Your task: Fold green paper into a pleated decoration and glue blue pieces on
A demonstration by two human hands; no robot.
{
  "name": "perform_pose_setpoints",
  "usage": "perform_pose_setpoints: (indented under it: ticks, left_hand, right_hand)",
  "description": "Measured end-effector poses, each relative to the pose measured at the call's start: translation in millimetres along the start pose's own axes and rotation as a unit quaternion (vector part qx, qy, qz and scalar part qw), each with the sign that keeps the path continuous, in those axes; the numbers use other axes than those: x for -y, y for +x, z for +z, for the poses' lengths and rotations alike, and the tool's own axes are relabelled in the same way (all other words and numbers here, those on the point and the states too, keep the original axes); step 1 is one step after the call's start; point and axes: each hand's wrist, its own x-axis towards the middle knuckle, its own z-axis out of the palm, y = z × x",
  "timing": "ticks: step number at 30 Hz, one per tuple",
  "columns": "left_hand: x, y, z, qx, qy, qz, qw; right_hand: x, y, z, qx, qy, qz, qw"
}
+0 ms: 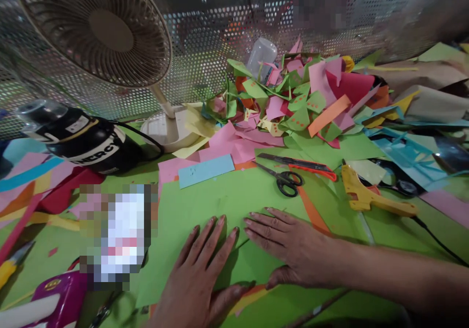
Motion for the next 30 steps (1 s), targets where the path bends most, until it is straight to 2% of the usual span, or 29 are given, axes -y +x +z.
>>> perform_pose_setpoints:
  ticks: [17, 23, 30]
  left_hand:
    - [2.7, -5.5, 9.6, -0.01, -0.019, 0.002, 1.0]
    - [3.8, -5.7, 10.9, -0.019, -0.016, 0.011, 1.0]
    - [4.0, -7.1, 8.1, -0.002, -0.009, 0.001, 1.0]
  right_hand:
    - [-0.2, -1.6, 4.6, -0.021, 0.023, 0.0, 1.0]
    - [2.9, -2.3, 3.6, -0.006, 0.027, 0.017, 0.999]
    - [6.5, -4.3, 5.3, -0.015, 0.024, 0.025, 0.999]
